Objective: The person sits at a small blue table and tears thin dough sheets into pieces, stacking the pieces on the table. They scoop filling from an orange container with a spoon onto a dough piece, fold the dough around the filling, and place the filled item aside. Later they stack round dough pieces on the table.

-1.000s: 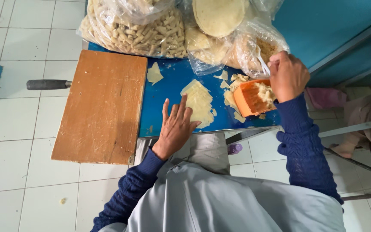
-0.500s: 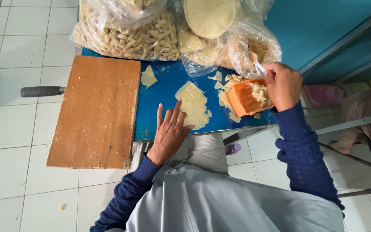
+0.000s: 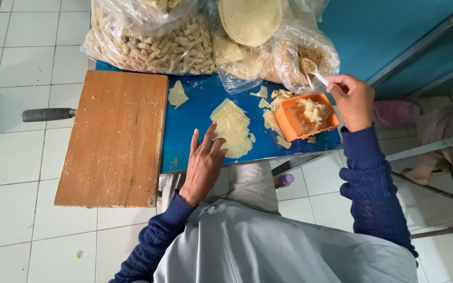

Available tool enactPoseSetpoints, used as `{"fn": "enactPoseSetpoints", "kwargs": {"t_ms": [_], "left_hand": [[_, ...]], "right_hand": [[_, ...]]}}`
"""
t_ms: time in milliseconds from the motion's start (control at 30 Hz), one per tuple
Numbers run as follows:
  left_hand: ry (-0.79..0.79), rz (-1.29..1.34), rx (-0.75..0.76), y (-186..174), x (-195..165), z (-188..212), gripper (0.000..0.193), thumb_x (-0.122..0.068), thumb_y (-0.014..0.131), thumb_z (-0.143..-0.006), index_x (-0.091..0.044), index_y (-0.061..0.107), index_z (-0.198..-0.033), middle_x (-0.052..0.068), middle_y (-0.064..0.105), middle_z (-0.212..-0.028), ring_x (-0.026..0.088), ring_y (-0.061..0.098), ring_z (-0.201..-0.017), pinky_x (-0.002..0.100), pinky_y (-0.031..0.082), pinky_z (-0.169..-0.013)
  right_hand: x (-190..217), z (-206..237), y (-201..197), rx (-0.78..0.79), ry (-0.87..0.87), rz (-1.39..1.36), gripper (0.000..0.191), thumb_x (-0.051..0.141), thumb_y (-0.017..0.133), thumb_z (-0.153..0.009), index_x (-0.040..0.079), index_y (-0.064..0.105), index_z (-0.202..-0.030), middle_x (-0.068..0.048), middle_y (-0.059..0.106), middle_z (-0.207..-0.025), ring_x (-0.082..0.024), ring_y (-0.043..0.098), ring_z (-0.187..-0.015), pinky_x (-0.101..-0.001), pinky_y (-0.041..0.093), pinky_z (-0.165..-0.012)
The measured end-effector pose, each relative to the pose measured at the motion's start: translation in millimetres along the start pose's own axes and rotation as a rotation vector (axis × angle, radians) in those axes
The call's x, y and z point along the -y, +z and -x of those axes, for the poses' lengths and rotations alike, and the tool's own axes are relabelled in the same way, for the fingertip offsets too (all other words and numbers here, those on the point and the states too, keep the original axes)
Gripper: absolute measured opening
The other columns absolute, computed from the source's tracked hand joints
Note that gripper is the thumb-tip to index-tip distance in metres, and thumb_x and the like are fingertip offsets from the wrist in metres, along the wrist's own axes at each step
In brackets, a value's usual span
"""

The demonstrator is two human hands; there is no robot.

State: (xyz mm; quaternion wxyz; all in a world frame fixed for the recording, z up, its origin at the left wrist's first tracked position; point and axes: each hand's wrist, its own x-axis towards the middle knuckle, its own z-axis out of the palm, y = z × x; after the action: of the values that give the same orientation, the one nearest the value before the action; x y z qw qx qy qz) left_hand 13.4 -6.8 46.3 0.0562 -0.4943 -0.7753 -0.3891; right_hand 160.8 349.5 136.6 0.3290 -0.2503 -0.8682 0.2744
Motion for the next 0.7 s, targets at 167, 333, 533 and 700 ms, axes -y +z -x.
{"fn": "enactPoseSetpoints", "kwargs": {"t_ms": [167, 333, 533, 700], "left_hand": [[0.037, -0.024, -0.058, -2.6, -2.8, 0.7, 0.02, -0.009, 0.065, -0.094, -0.004, 0.063, -0.113, 0.021, 0.049, -0.146, 0.031, 0.06, -0.125, 0.056, 0.023, -0.123], [0.016, -0.059, -0.088, -8.0, -9.4, 2.7, 0.021, -0.01, 0.068, -0.092, -0.006, 0.064, -0.113, 0.019, 0.052, -0.142, 0.028, 0.059, -0.119, 0.056, 0.024, -0.119], [-0.076, -0.098, -0.164, -14.0, -14.8, 5.7, 0.031, -0.021, 0.076, -0.089, -0.007, 0.062, -0.113, 0.01, 0.056, -0.11, 0.029, 0.054, -0.102, 0.045, 0.038, -0.092], [-0.131, -0.118, -0.187, -8.1, -16.2, 6.9, 0.035, -0.026, 0.079, -0.085, -0.008, 0.06, -0.107, 0.009, 0.054, -0.103, 0.029, 0.052, -0.096, 0.043, 0.037, -0.084]], "right_hand": [[8.7, 3.4, 8.5, -0.015, -0.04, 0.04, 0.014, 0.002, 0.069, -0.1, 0.0, 0.076, -0.112, -0.008, 0.076, -0.091, -0.01, 0.07, -0.079, -0.0249, 0.054, -0.073], [13.1, 3.8, 10.2, -0.008, -0.02, 0.044, 0.013, 0.003, 0.07, -0.1, 0.001, 0.076, -0.111, -0.007, 0.076, -0.089, -0.01, 0.07, -0.077, -0.0256, 0.054, -0.072], [8.7, 2.8, 8.2, 0.006, 0.019, -0.006, 0.015, 0.005, 0.071, -0.1, 0.002, 0.077, -0.113, -0.007, 0.075, -0.088, -0.009, 0.067, -0.076, -0.0252, 0.053, -0.072], [4.9, 3.1, 12.3, 0.026, -0.014, 0.036, 0.016, 0.003, 0.069, -0.097, 0.001, 0.076, -0.112, -0.006, 0.075, -0.089, -0.007, 0.068, -0.076, -0.024, 0.053, -0.071]]}}
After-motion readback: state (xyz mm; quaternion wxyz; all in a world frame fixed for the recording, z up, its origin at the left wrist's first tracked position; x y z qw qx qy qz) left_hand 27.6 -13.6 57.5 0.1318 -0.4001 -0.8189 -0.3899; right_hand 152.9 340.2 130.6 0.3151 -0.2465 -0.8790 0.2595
